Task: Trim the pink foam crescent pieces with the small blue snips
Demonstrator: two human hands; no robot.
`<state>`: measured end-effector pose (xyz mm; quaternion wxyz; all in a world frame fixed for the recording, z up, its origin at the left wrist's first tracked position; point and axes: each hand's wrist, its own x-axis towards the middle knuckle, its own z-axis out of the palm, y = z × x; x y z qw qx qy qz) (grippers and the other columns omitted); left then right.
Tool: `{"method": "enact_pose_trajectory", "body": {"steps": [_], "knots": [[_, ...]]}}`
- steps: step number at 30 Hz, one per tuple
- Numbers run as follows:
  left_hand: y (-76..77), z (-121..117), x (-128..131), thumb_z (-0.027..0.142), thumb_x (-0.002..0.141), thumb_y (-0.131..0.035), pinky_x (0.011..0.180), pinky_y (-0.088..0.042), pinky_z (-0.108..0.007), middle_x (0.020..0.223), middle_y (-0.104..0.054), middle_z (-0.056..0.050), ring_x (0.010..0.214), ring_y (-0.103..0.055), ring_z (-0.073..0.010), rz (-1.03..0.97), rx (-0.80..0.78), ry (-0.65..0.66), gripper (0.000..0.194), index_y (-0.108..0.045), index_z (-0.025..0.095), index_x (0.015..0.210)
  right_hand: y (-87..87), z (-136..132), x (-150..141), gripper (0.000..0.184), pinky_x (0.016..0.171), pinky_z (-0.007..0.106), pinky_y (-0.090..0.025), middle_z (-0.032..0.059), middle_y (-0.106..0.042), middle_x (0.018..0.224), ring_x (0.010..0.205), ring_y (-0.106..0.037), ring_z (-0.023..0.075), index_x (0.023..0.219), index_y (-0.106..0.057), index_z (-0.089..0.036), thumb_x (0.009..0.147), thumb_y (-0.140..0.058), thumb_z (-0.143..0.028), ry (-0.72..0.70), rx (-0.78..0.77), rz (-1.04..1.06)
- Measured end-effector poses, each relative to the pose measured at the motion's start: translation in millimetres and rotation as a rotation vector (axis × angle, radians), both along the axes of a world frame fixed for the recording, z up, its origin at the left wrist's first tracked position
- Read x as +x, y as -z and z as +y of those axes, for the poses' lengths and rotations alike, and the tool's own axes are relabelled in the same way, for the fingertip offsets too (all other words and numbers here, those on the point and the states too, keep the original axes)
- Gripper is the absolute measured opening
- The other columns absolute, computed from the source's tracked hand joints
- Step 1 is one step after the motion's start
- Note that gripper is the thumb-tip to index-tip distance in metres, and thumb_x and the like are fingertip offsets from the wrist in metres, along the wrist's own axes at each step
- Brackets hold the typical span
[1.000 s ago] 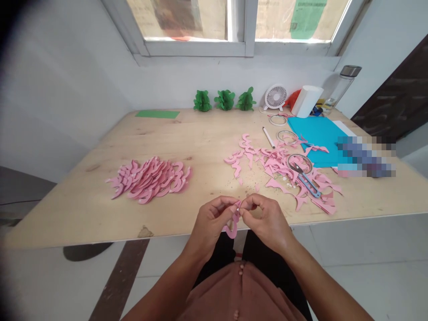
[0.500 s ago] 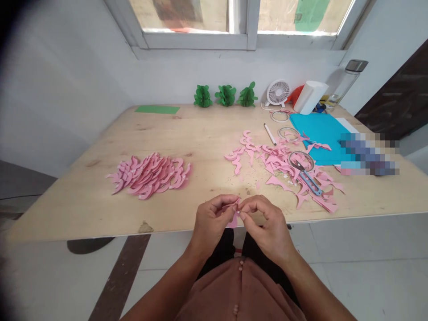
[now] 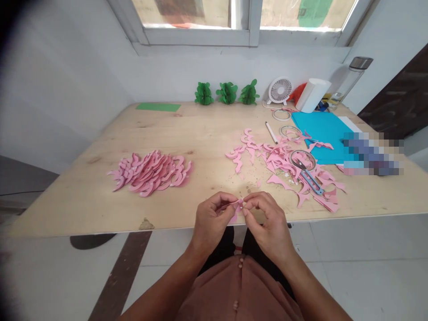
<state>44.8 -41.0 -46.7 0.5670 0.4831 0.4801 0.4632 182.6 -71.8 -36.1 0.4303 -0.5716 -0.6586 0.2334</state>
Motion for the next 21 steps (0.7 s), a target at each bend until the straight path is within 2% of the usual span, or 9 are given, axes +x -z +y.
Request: {"method": "enact_pose_trajectory", "body": {"steps": [11, 21], "knots": [[-5.4, 2.6, 0.1, 0.016, 0.065, -0.066, 0.051, -0.044, -0.020, 0.063, -0.063, 0.000, 0.054, -0.054, -0.0095, -0.122, -0.200, 0.068, 0.003, -0.065, 0.015, 0.065, -0.2, 3.6, 2.2, 0.007, 0.071, 0.030, -0.044, 0.0022, -0.064, 0.078, 0.075, -0.058, 0.0175, 0.077, -0.057, -0.022, 0.083, -0.055, -0.021, 0.023, -0.052, -0.054], [-2.7, 1.8, -0.6, 0.021, 0.066, -0.068, 0.046, -0.043, -0.020, 0.057, -0.060, 0.001, 0.050, -0.054, -0.0101, -0.114, -0.219, 0.107, 0.007, -0.065, 0.015, 0.065, -1.3, 4.9, 4.2, 0.010, 0.066, 0.028, -0.045, 0.0014, -0.064, 0.072, 0.070, -0.058, 0.0169, 0.075, -0.060, -0.021, 0.082, -0.055, -0.025, 0.047, -0.124, -0.108]]}}
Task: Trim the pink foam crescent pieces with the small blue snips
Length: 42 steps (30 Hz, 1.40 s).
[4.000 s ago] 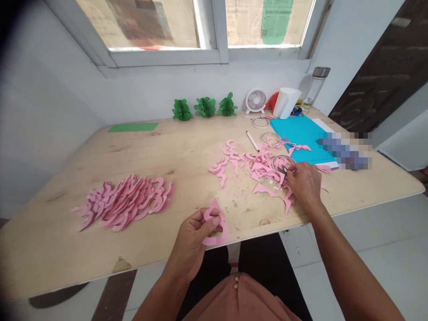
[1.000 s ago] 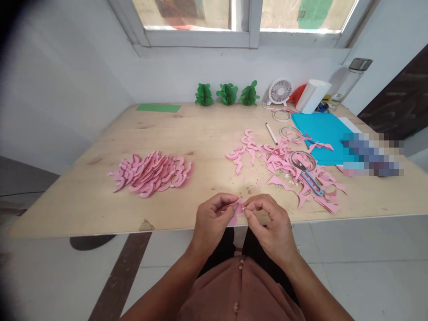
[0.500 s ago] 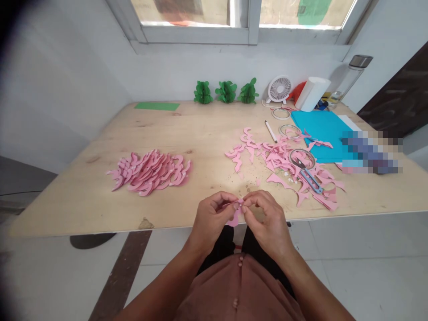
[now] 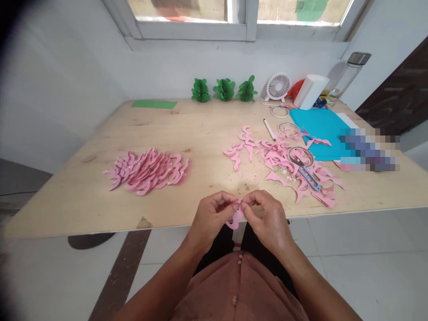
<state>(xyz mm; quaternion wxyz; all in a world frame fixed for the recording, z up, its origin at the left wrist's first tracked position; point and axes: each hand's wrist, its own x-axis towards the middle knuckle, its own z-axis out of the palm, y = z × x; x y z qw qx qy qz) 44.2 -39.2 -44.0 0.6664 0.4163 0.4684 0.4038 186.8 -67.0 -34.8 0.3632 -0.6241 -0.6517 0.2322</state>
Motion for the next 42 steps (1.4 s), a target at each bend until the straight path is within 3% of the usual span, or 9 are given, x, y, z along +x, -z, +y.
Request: {"method": "enact_pose_trajectory", "body": {"steps": [24, 31, 42], "knots": [[-3.4, -4.3, -2.9, 0.022, 0.069, -0.064, 0.051, -0.046, -0.020, 0.058, -0.057, 0.003, 0.054, -0.052, -0.0100, 0.059, 0.071, 0.060, 0.008, -0.064, 0.015, 0.064, -0.8, -0.7, -0.9, 0.008, 0.066, 0.030, -0.045, 0.0020, -0.065, 0.071, 0.070, -0.058, 0.0180, 0.075, -0.060, -0.021, 0.081, -0.054, -0.022, -0.011, 0.009, -0.089], [-0.6, -5.1, -3.7, 0.017, 0.070, -0.060, 0.051, -0.040, -0.019, 0.059, -0.057, 0.002, 0.054, -0.049, -0.0094, 0.143, 0.145, 0.049, 0.008, -0.064, 0.015, 0.064, -1.8, -2.5, -3.7, 0.010, 0.066, 0.030, -0.044, 0.0017, -0.063, 0.070, 0.070, -0.058, 0.0178, 0.072, -0.059, -0.021, 0.081, -0.054, -0.022, 0.004, 0.009, -0.092], [4.8, -4.9, -4.8, 0.018, 0.069, -0.061, 0.051, -0.037, -0.020, 0.059, -0.055, 0.003, 0.054, -0.046, -0.0091, 0.150, 0.124, 0.040, 0.007, -0.061, 0.014, 0.063, -3.6, -3.5, -4.4, 0.012, 0.067, 0.029, -0.041, 0.0009, -0.063, 0.071, 0.070, -0.056, 0.0168, 0.074, -0.058, -0.020, 0.084, -0.051, -0.021, -0.014, 0.002, -0.081]]}}
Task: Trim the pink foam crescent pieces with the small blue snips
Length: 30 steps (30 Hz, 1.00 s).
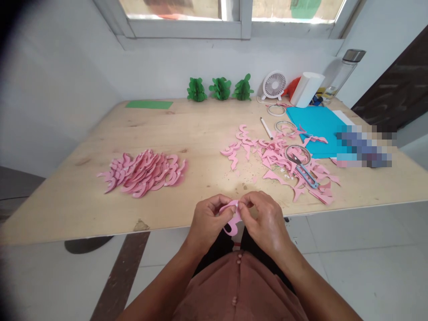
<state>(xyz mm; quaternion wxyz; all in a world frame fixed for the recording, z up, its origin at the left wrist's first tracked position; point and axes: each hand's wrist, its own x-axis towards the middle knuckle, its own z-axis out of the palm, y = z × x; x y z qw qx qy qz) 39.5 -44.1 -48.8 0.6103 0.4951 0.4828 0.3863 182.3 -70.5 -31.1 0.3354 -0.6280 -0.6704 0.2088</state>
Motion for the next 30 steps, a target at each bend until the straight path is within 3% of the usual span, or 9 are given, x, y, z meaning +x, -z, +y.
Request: {"method": "enact_pose_trajectory", "body": {"steps": [5, 12, 18, 22, 27, 30], "knots": [[1.6, 0, 0, 0.020, 0.069, -0.062, 0.053, -0.038, -0.020, 0.059, -0.056, 0.002, 0.055, -0.047, -0.0092, -0.043, -0.045, -0.019, 0.008, -0.061, 0.013, 0.064, 0.8, -1, 2, 0.011, 0.069, 0.029, -0.040, 0.0016, -0.064, 0.075, 0.072, -0.055, 0.0166, 0.078, -0.059, -0.019, 0.085, -0.051, -0.022, 0.053, -0.004, 0.034], [0.9, -1, 0, 0.023, 0.072, -0.064, 0.052, -0.039, -0.021, 0.062, -0.059, 0.000, 0.056, -0.049, -0.0102, -0.069, -0.067, 0.010, 0.011, -0.064, 0.013, 0.068, 0.8, 0, -1, 0.016, 0.063, 0.025, -0.041, -0.0013, -0.058, 0.066, 0.064, -0.053, 0.0139, 0.073, -0.059, -0.019, 0.085, -0.052, -0.027, 0.000, -0.167, 0.229], [-2.7, 0, -3, 0.025, 0.070, -0.068, 0.055, -0.043, -0.020, 0.066, -0.062, 0.000, 0.059, -0.054, -0.0101, -0.099, -0.099, 0.024, 0.013, -0.066, 0.014, 0.077, 5.5, 5, 2, 0.014, 0.057, 0.024, -0.038, -0.0036, -0.052, 0.060, 0.058, -0.049, 0.0119, 0.069, -0.054, -0.019, 0.081, -0.054, -0.024, 0.047, -0.177, 0.284], [-2.3, 2, -4, 0.025, 0.073, -0.065, 0.056, -0.044, -0.021, 0.059, -0.061, 0.000, 0.056, -0.055, -0.0107, -0.073, -0.125, 0.048, 0.013, -0.066, 0.013, 0.072, 6.0, 8, 8, 0.015, 0.055, 0.023, -0.037, -0.0034, -0.051, 0.059, 0.056, -0.048, 0.0116, 0.068, -0.053, -0.019, 0.081, -0.054, -0.026, 0.089, -0.164, 0.301], [0.0, 6, -5, 0.026, 0.072, -0.066, 0.053, -0.043, -0.020, 0.055, -0.059, 0.001, 0.053, -0.053, -0.0103, -0.067, -0.131, 0.017, 0.013, -0.065, 0.013, 0.070, -1.0, 14, 31, 0.014, 0.062, 0.025, -0.042, 0.0011, -0.062, 0.074, 0.069, -0.054, 0.0150, 0.078, -0.061, -0.019, 0.081, -0.057, -0.032, -0.051, -0.139, 0.307], [0.5, 8, -6, 0.025, 0.072, -0.066, 0.053, -0.043, -0.020, 0.054, -0.058, 0.002, 0.052, -0.053, -0.0098, -0.047, -0.121, -0.020, 0.013, -0.064, 0.014, 0.067, -2.6, 25, 64, 0.020, 0.066, 0.028, -0.044, 0.0037, -0.066, 0.082, 0.075, -0.058, 0.0181, 0.084, -0.064, -0.020, 0.083, -0.056, -0.038, 0.110, -0.042, 0.276]]}}
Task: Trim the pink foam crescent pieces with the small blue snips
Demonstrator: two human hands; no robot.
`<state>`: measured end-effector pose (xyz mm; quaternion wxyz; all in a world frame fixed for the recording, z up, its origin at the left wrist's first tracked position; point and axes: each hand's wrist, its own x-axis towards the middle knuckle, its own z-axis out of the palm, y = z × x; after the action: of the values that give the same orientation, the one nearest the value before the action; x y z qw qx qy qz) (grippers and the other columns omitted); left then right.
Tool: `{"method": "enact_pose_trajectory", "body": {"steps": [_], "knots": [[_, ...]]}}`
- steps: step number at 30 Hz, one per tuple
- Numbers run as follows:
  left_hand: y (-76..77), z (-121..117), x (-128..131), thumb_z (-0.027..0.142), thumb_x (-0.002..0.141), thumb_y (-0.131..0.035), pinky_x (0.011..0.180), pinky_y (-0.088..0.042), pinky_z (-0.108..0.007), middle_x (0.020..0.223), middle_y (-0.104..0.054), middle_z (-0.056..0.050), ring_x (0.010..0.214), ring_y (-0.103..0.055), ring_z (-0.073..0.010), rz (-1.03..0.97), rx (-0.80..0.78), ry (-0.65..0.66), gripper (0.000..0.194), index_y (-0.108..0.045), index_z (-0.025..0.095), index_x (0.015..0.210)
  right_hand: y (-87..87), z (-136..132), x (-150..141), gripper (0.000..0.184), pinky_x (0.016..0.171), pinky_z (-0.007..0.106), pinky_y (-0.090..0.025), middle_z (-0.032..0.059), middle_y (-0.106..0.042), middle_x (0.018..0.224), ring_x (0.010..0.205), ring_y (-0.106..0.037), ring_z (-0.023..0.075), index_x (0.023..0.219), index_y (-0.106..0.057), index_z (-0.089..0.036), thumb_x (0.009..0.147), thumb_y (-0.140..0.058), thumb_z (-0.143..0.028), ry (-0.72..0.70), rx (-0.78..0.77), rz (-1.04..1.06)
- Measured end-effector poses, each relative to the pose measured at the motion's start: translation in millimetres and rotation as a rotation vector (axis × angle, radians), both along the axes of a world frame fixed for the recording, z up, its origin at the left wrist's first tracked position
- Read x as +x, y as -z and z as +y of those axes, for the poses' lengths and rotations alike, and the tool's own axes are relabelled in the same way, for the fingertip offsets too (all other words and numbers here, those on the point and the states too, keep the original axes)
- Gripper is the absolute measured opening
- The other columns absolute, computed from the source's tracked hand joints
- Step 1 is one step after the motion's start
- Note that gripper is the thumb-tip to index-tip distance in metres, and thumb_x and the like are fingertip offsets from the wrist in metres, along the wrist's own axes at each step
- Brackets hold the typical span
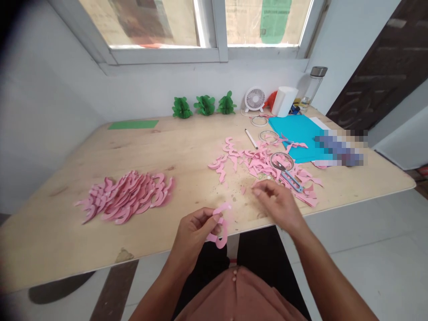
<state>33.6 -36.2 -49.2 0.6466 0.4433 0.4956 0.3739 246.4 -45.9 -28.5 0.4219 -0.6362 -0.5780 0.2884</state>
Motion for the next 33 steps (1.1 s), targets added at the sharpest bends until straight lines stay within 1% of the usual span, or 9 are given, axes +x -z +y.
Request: {"method": "enact_pose_trajectory", "body": {"steps": [1, 3, 5, 7, 13, 17, 23, 28, 33], "knots": [[0.4, 1, 0, 0.025, 0.072, -0.066, 0.053, -0.043, -0.020, 0.053, -0.058, 0.002, 0.053, -0.054, -0.0099, 0.006, 0.006, -0.004, 0.013, -0.064, 0.014, 0.066, 0.7, 5, 13, 0.021, 0.064, 0.029, -0.044, 0.0033, -0.066, 0.078, 0.071, -0.058, 0.0180, 0.083, -0.064, -0.020, 0.081, -0.056, -0.039, 0.099, 0.037, -0.044], [1.6, 2, 0, 0.026, 0.071, -0.065, 0.053, -0.043, -0.019, 0.053, -0.058, 0.002, 0.052, -0.054, -0.0098, 0.009, 0.020, -0.005, 0.013, -0.064, 0.014, 0.065, 3.9, 16, 39, 0.021, 0.057, 0.029, -0.041, 0.0019, -0.065, 0.070, 0.060, -0.056, 0.0168, 0.081, -0.065, -0.020, 0.080, -0.056, -0.040, 0.299, 0.024, -0.223], [2.7, 3, 0, 0.026, 0.070, -0.065, 0.051, -0.042, -0.019, 0.052, -0.058, 0.002, 0.050, -0.053, -0.0094, 0.005, 0.029, -0.004, 0.013, -0.064, 0.014, 0.065, 8.6, 26, 62, 0.018, 0.058, 0.029, -0.040, 0.0027, -0.065, 0.070, 0.063, -0.057, 0.0183, 0.080, -0.066, -0.021, 0.079, -0.055, -0.035, 0.410, 0.022, -0.473], [3.1, 3, 0, 0.025, 0.070, -0.065, 0.050, -0.041, -0.019, 0.052, -0.058, 0.002, 0.049, -0.052, -0.0092, 0.002, 0.018, -0.005, 0.012, -0.064, 0.014, 0.065, 14.1, 35, 77, 0.021, 0.057, 0.030, -0.039, 0.0046, -0.067, 0.075, 0.066, -0.058, 0.0198, 0.084, -0.067, -0.021, 0.080, -0.051, -0.034, 0.444, -0.003, -0.692], [2.0, 3, -1, 0.026, 0.071, -0.065, 0.051, -0.042, -0.019, 0.054, -0.059, 0.002, 0.051, -0.052, -0.0093, 0.016, -0.001, -0.002, 0.013, -0.065, 0.014, 0.066, 28.6, 52, 92, 0.024, 0.061, 0.033, -0.038, 0.0092, -0.069, 0.090, 0.078, -0.059, 0.0246, 0.089, -0.069, -0.019, 0.079, -0.049, -0.028, 0.417, -0.017, -0.791], [7.4, 5, -2, 0.028, 0.071, -0.065, 0.050, -0.042, -0.019, 0.052, -0.059, 0.001, 0.050, -0.052, -0.0097, 0.020, 0.040, 0.009, 0.014, -0.065, 0.015, 0.065, 33.3, 59, 97, 0.023, 0.066, 0.034, -0.040, 0.0082, -0.070, 0.089, 0.081, -0.059, 0.0254, 0.092, -0.068, -0.020, 0.078, -0.050, -0.025, 0.363, -0.021, -0.837], [11.6, 5, -2, 0.029, 0.071, -0.065, 0.050, -0.043, -0.020, 0.053, -0.060, 0.001, 0.050, -0.053, -0.0107, 0.009, 0.039, 0.003, 0.015, -0.066, 0.015, 0.066, 31.4, 65, 101, 0.024, 0.068, 0.034, -0.039, 0.0082, -0.069, 0.090, 0.082, -0.057, 0.0258, 0.093, -0.068, -0.020, 0.078, -0.050, -0.020, 0.271, -0.015, -0.908], [11.2, 5, -2, 0.030, 0.070, -0.066, 0.050, -0.044, -0.020, 0.053, -0.060, 0.001, 0.049, -0.053, -0.0104, 0.009, 0.039, 0.001, 0.016, -0.066, 0.015, 0.066, 28.7, 68, 103, 0.022, 0.064, 0.032, -0.038, 0.0077, -0.070, 0.090, 0.080, -0.059, 0.0245, 0.090, -0.068, -0.021, 0.077, -0.050, -0.018, 0.216, -0.008, -0.942], [14.5, 5, -2, 0.029, 0.071, -0.066, 0.051, -0.044, -0.020, 0.052, -0.059, 0.001, 0.050, -0.053, -0.0107, 0.002, 0.049, 0.001, 0.015, -0.066, 0.014, 0.066, 26.0, 70, 104, 0.021, 0.059, 0.030, -0.036, 0.0069, -0.070, 0.087, 0.080, -0.059, 0.0240, 0.088, -0.067, -0.021, 0.077, -0.050, -0.018, 0.186, -0.014, -0.963]]}}
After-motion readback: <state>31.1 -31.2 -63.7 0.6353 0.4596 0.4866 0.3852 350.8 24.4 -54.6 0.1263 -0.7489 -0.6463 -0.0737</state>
